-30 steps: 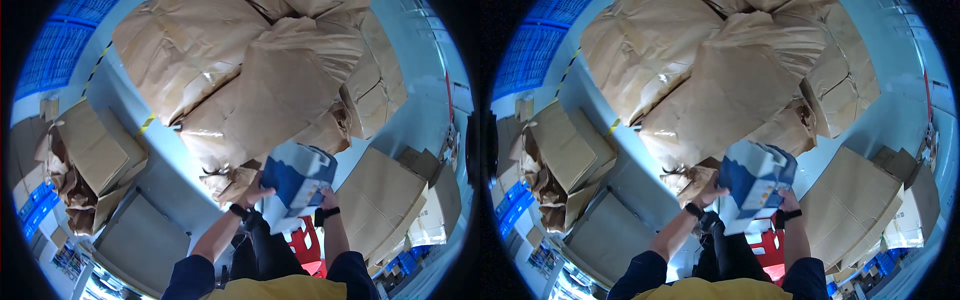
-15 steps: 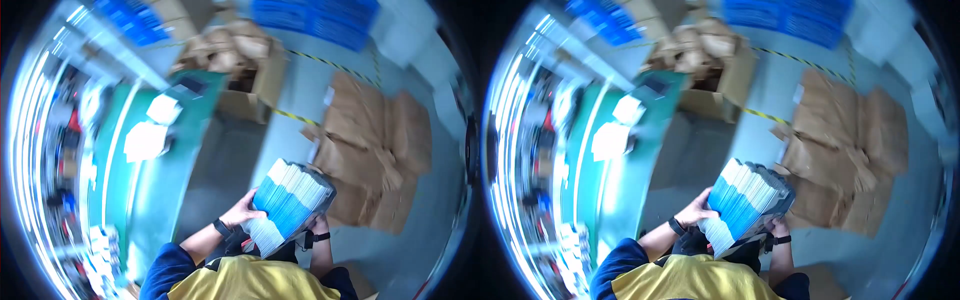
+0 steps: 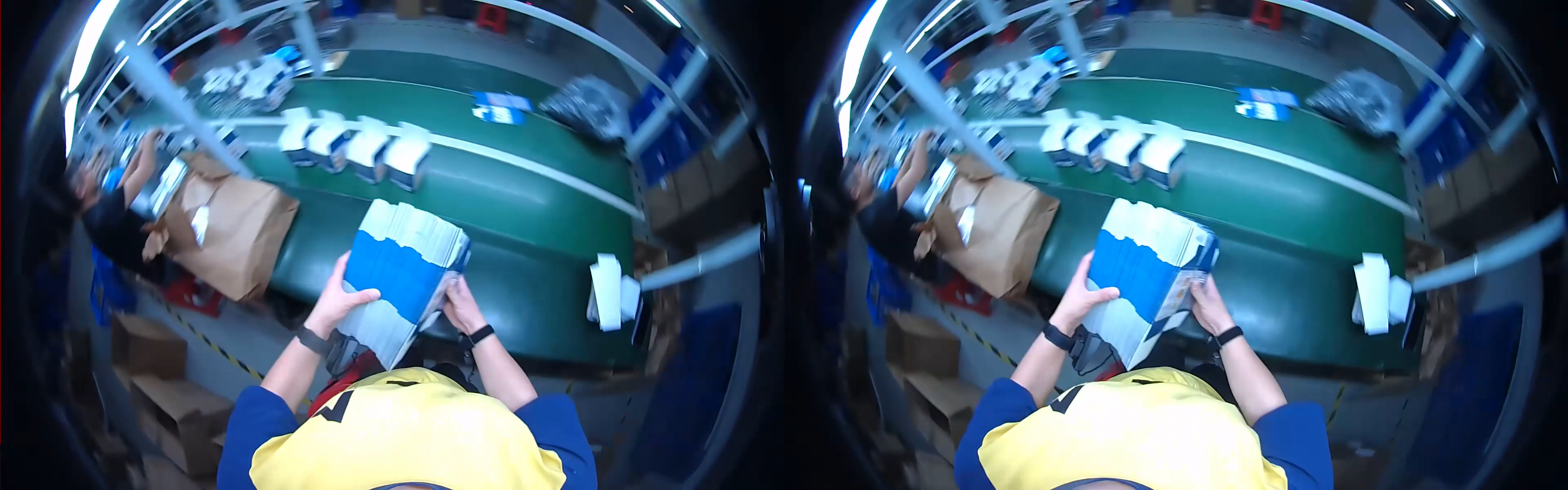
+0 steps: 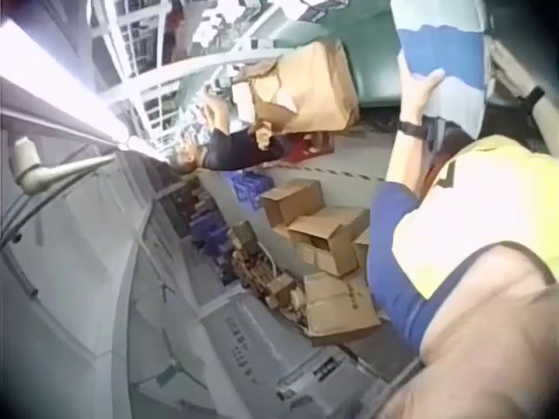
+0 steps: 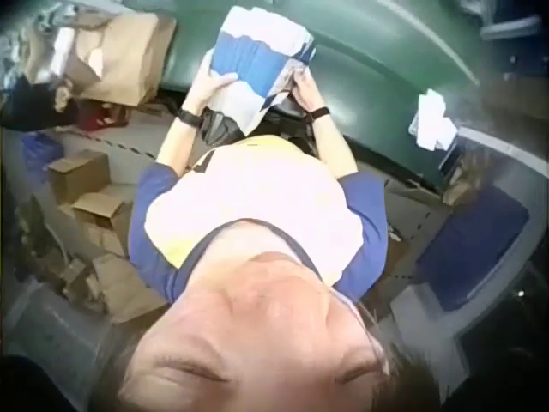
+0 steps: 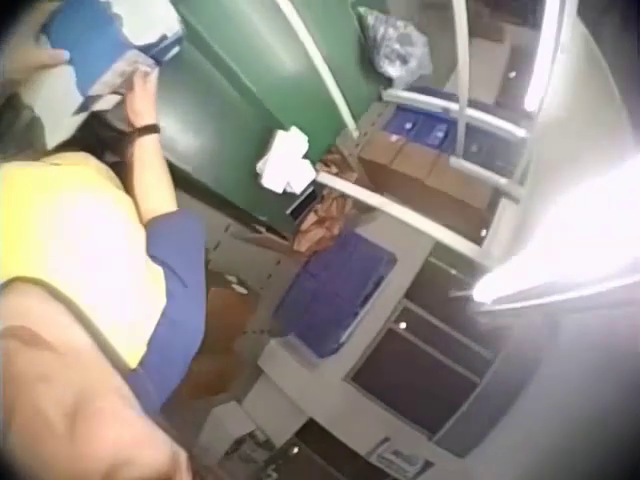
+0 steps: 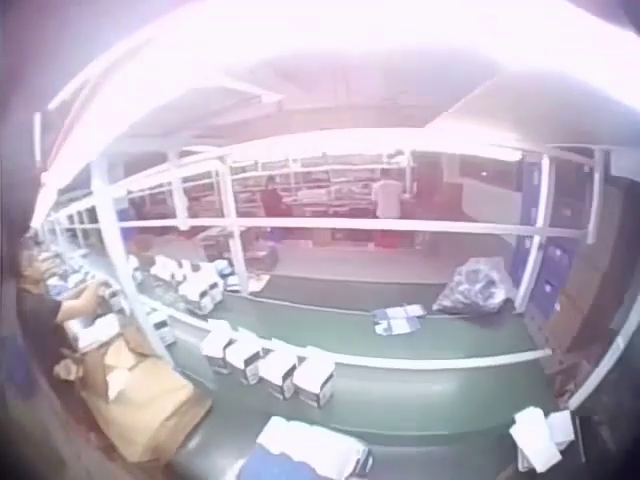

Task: The person folds blue boxes by hand, inserts a white paper and a brown cardboard piece into each, and places them on a conveyor belt. This process is repeated, with the person occasionally retrieving more blue boxes from a brown bag.

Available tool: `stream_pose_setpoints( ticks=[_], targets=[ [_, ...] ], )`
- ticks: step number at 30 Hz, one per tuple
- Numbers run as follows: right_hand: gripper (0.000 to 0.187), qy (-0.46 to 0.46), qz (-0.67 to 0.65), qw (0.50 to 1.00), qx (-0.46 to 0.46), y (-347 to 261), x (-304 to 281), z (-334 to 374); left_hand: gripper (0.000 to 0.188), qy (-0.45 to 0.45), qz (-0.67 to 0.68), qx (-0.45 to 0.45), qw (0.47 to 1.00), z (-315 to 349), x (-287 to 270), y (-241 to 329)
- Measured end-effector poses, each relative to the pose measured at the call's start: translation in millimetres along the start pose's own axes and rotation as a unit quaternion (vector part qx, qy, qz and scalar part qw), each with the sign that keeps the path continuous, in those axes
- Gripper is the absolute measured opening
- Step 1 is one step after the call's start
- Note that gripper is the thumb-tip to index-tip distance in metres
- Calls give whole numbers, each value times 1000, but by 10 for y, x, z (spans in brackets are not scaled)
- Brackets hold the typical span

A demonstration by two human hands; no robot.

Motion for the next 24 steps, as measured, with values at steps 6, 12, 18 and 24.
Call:
stream_pose_setpoints(
  ticks=[6, 12, 18, 24],
  targets=[
    [31, -184, 98, 967, 143, 451, 893, -1010, 89, 175, -301, 55, 936, 201, -626, 798],
    [27, -123, 26, 939, 319, 723, 145, -739, 80, 162, -630, 83, 755, -20, 33, 201],
    [25, -99, 282, 918, 262, -30, -271, -371, 65, 147, -641, 127, 742, -197, 804, 47],
    [18, -134, 503, 839, -161, -915, 612, -1106, 33, 205, -500, 86, 837, -528, 393, 258]
  ],
)
Point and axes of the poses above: each hand's wrist, its own z-axis away from the middle knuckle, its own x-axis out of the palm, y = z × x, the point moved 7 cm from there along -z, towards the middle knuckle, and after that the axes turned 11 degrees about z, right-handed, at the moved point
